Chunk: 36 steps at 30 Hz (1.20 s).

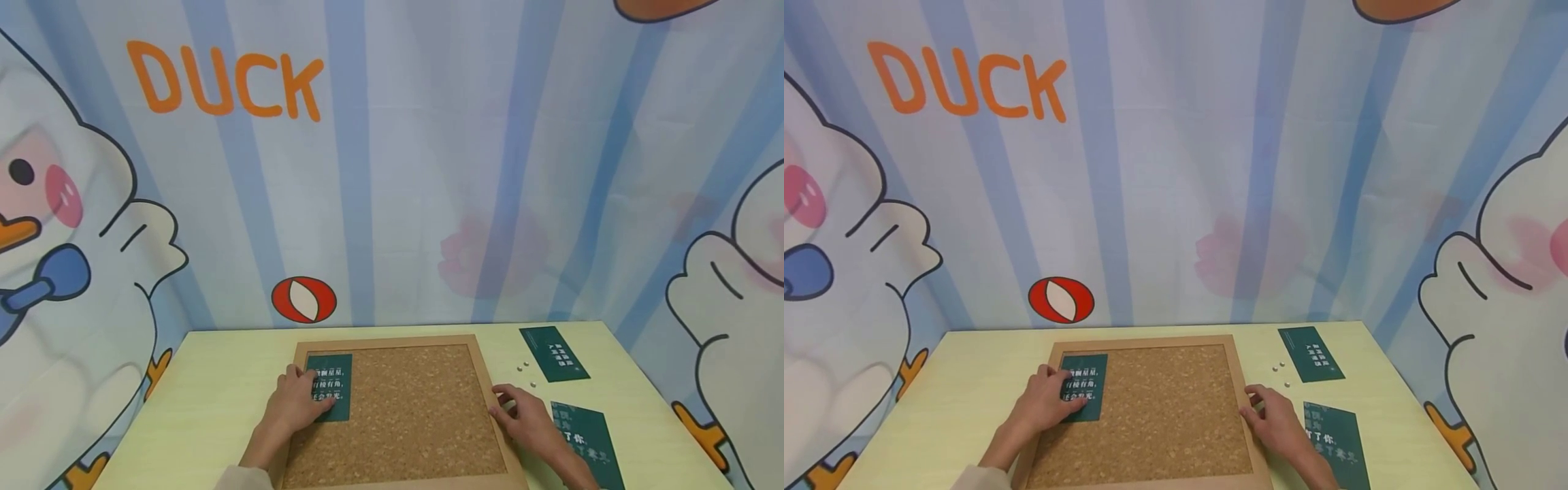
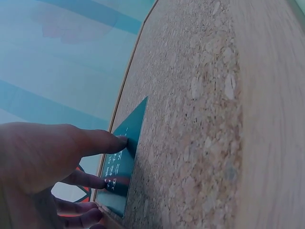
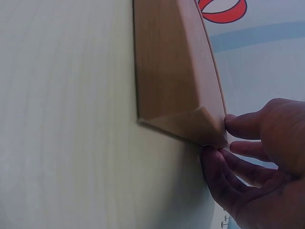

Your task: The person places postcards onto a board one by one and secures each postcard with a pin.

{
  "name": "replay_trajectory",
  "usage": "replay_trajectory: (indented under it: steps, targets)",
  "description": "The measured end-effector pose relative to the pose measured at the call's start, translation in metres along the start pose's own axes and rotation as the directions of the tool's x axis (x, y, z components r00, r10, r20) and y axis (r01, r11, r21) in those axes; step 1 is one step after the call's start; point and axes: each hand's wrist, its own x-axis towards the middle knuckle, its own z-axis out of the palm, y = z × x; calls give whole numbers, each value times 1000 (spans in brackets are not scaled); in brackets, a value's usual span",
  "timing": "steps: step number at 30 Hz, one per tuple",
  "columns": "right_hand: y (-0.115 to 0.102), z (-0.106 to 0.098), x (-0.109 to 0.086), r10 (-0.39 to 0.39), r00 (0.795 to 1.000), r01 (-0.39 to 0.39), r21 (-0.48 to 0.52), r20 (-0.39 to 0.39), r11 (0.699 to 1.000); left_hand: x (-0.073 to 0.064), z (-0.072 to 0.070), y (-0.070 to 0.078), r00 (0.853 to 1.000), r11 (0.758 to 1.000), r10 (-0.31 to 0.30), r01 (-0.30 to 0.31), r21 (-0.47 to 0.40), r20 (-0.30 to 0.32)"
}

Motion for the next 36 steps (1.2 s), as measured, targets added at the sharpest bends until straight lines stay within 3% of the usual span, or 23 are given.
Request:
replay_trajectory:
  steps: [11,16,24,31,36]
  targets:
    - [1,0,-1,-5,1000,5,17,-3,1000,-2,-4,-1,1000,998,7,-6,60,-22]
    - [1,0,-1,-9,1000,9,14,-5,1000,-3,-3,-3,999,999,-31,31,21,-25]
    - [1,1,0,-11,1000,11,16,-8,1000,-2,-1,-7,995,993,-101,102,-54,27]
    - [2,-1,1,-31,999,32,29,-11,999,-1,-2,-7,991,988,-119,124,-87,58]
    - [6,-11,0,-80,995,80,-4,-60,997,-2,-3,-8,992,989,-115,120,-91,59]
